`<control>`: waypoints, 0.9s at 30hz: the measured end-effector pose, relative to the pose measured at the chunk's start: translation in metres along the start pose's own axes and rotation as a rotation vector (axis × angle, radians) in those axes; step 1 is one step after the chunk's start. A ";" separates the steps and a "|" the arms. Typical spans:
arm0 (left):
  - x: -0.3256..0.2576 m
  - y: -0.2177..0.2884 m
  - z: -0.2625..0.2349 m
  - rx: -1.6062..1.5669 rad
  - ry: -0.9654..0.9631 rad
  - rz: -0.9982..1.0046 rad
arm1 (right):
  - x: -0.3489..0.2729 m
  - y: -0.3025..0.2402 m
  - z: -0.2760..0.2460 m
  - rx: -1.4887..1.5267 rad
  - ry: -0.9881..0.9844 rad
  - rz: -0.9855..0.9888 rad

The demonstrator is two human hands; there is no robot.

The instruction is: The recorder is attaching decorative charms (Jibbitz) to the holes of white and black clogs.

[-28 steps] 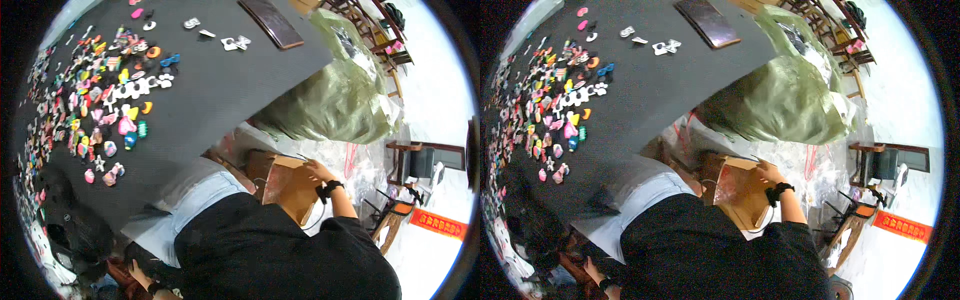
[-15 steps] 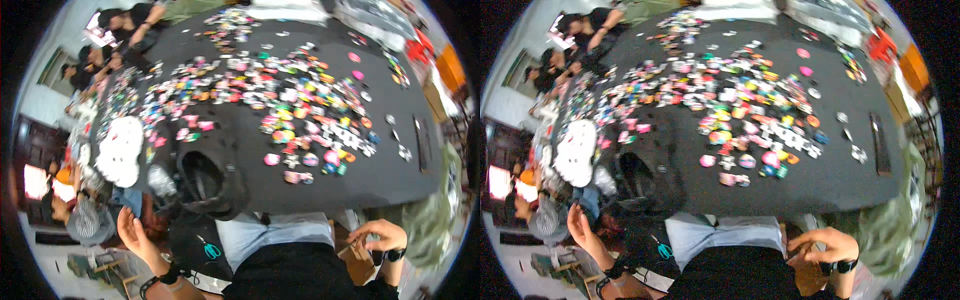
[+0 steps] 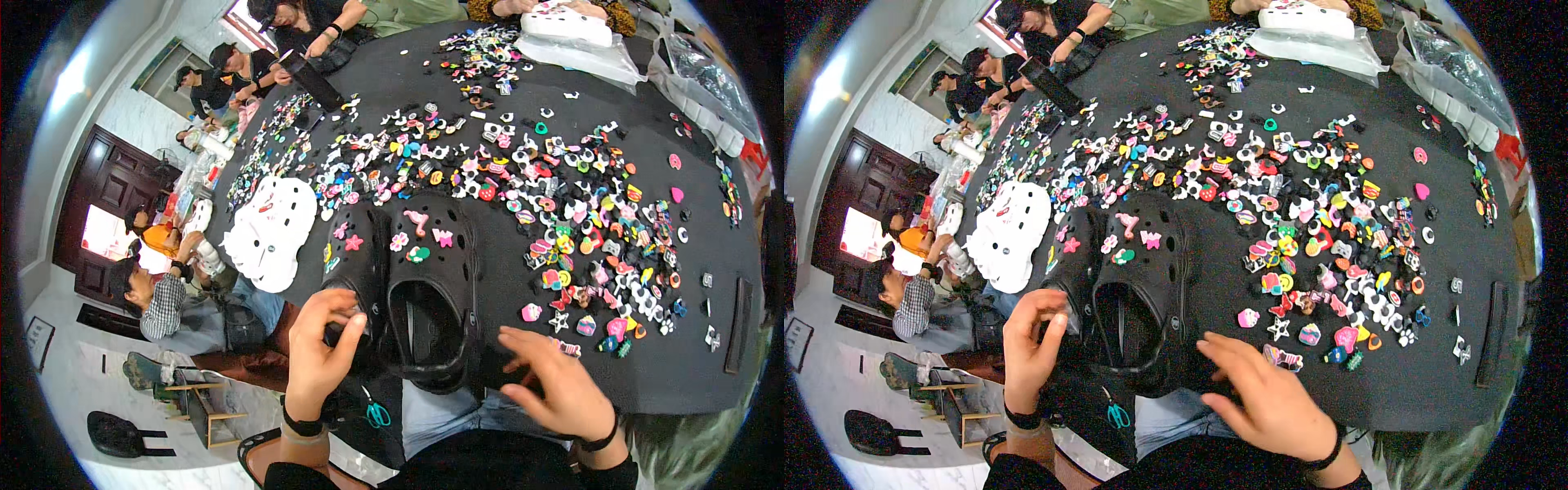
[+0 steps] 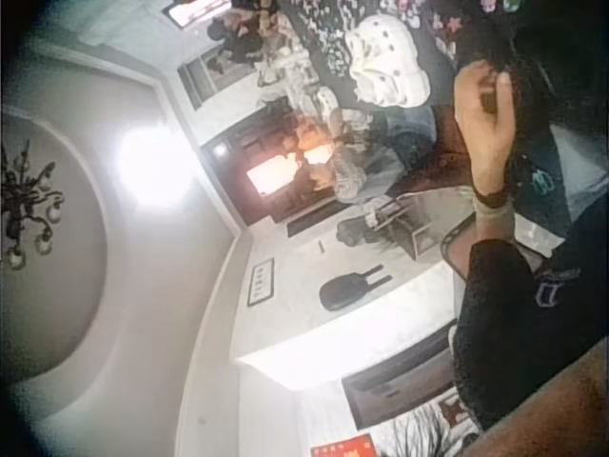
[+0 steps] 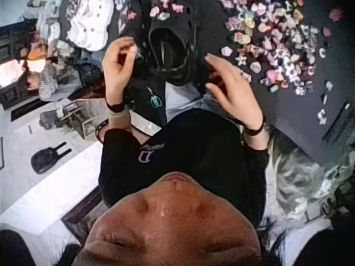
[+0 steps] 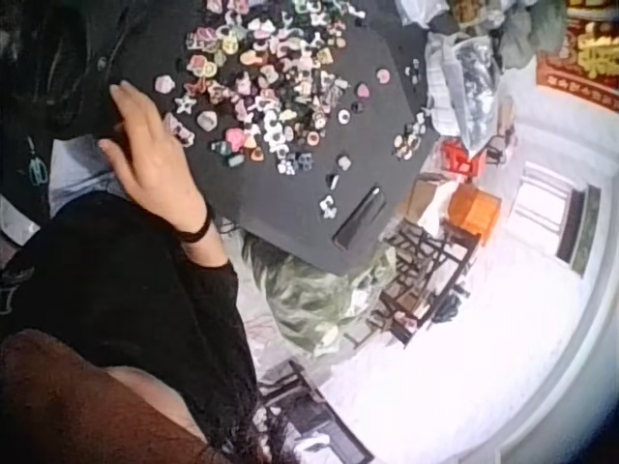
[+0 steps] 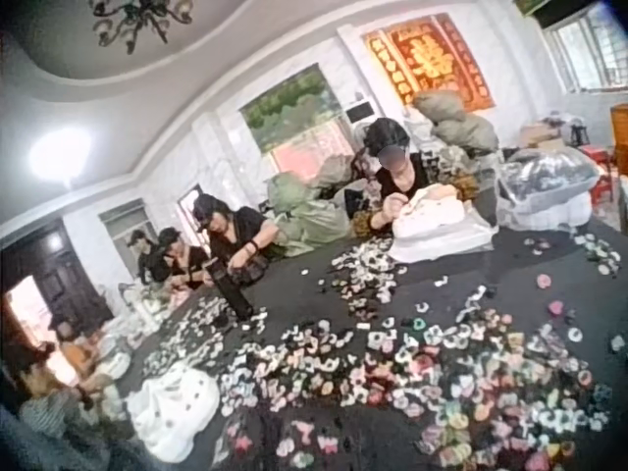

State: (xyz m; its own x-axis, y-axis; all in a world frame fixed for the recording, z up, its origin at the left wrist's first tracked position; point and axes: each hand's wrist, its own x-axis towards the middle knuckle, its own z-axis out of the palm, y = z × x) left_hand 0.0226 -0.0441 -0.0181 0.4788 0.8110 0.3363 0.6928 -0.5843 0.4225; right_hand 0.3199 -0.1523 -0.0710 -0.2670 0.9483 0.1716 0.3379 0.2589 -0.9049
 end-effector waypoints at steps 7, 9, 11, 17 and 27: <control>0.002 0.002 0.018 -0.219 0.041 -0.419 | 0.013 0.004 0.036 -0.211 -0.019 -0.120; 0.004 -0.002 0.013 -0.013 -0.130 -0.462 | 0.012 0.003 0.042 -0.214 -0.012 -0.150; 0.012 -0.001 0.011 0.043 -0.156 -0.472 | 0.011 -0.002 0.046 -0.215 -0.027 -0.143; 0.015 0.005 0.012 0.030 -0.199 -0.316 | 0.012 -0.003 0.057 -0.288 -0.035 -0.182; 0.003 -0.013 -0.013 0.152 -0.115 0.024 | 0.007 -0.003 0.053 0.095 -0.259 -0.294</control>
State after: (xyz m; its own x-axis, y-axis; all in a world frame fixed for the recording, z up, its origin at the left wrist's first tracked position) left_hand 0.0082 -0.0341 -0.0118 0.5487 0.8001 0.2426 0.7498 -0.5993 0.2806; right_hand 0.2689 -0.1560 -0.0878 -0.5624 0.7556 0.3358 0.1312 0.4825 -0.8660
